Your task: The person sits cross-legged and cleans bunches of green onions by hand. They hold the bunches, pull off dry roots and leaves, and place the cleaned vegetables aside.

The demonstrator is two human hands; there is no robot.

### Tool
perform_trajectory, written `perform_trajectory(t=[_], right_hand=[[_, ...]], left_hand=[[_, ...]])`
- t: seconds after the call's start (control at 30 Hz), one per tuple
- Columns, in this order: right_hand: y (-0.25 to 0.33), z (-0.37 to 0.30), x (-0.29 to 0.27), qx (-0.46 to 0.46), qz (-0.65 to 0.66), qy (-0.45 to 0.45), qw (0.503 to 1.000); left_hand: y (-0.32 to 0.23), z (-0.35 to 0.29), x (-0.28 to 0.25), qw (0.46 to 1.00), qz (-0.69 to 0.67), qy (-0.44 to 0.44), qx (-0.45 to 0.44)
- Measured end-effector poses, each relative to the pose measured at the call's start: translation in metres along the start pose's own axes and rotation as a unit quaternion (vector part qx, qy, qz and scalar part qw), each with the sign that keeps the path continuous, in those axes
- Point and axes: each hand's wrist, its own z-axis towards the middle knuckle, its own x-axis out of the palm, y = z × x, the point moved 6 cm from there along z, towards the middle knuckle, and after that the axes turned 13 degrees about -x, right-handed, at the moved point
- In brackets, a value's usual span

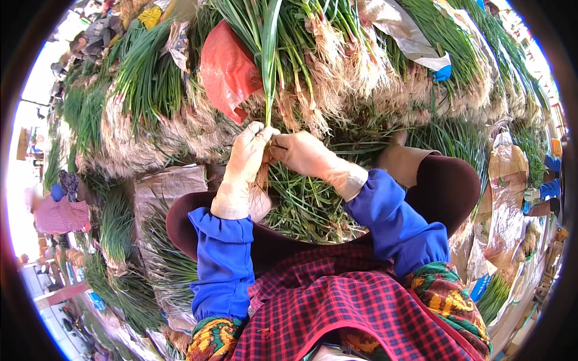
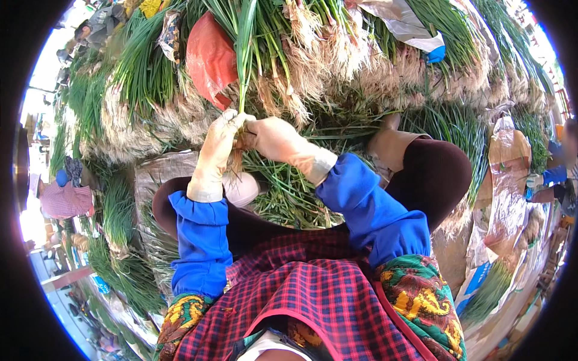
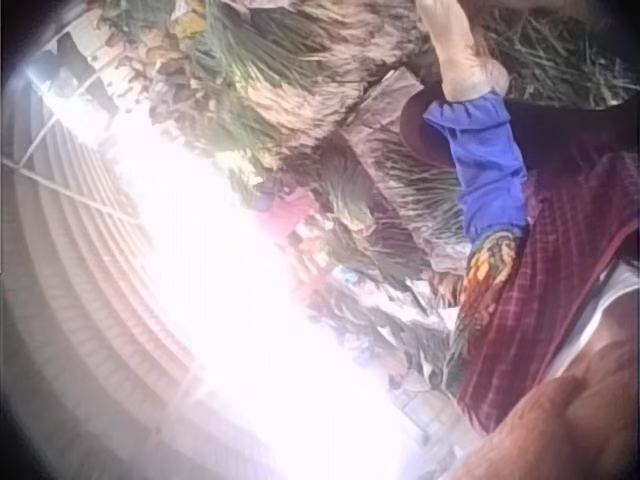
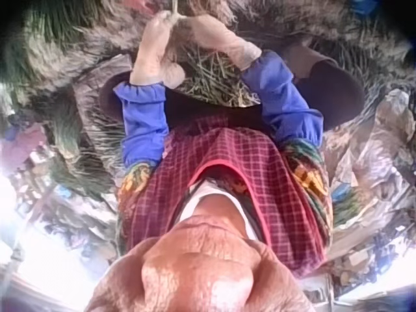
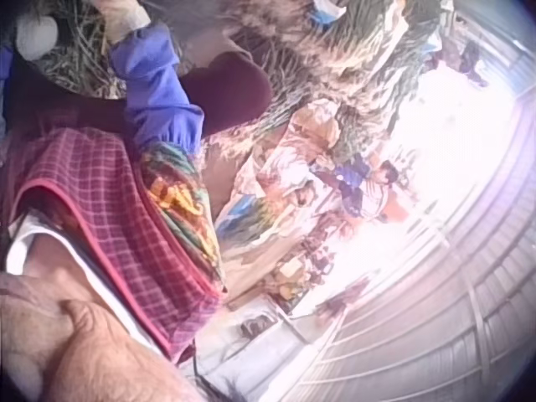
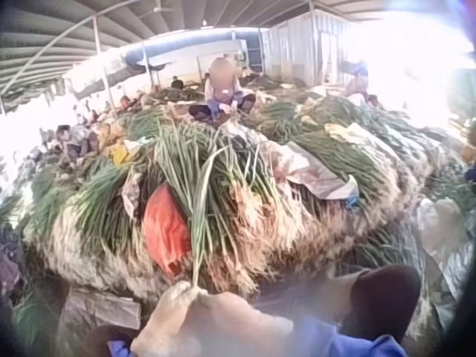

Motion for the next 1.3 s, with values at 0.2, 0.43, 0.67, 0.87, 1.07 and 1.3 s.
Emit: perform_trajectory(t=[0.2,0.43,0.67,0.87,1.07,1.3], right_hand=[[0.008,0.016,-0.016,-0.09,-0.205,-0.061,0.973],[-0.079,-0.02,0.016,-0.004,-0.168,0.039,0.985],[-0.06,0.049,-0.058,0.137,-0.153,-0.245,0.947],[-0.088,0.058,-0.04,0.185,0.367,-0.204,0.888],[-0.034,0.023,-0.024,0.128,0.457,-0.134,0.87],[-0.05,-0.008,-0.061,0.061,0.121,-0.232,0.963]], left_hand=[[-0.004,-0.006,0.002,0.994,0.032,-0.099,0.031],[-0.021,-0.021,0.003,0.97,-0.213,0.099,-0.066],[-0.049,-0.026,0.009,0.877,-0.399,0.255,0.08],[-0.019,0.006,-0.029,0.91,-0.415,0.008,0.018],[-0.027,0.013,-0.005,0.954,-0.292,-0.056,-0.037],[-0.016,0.033,0.002,0.978,-0.205,0.017,-0.038]])
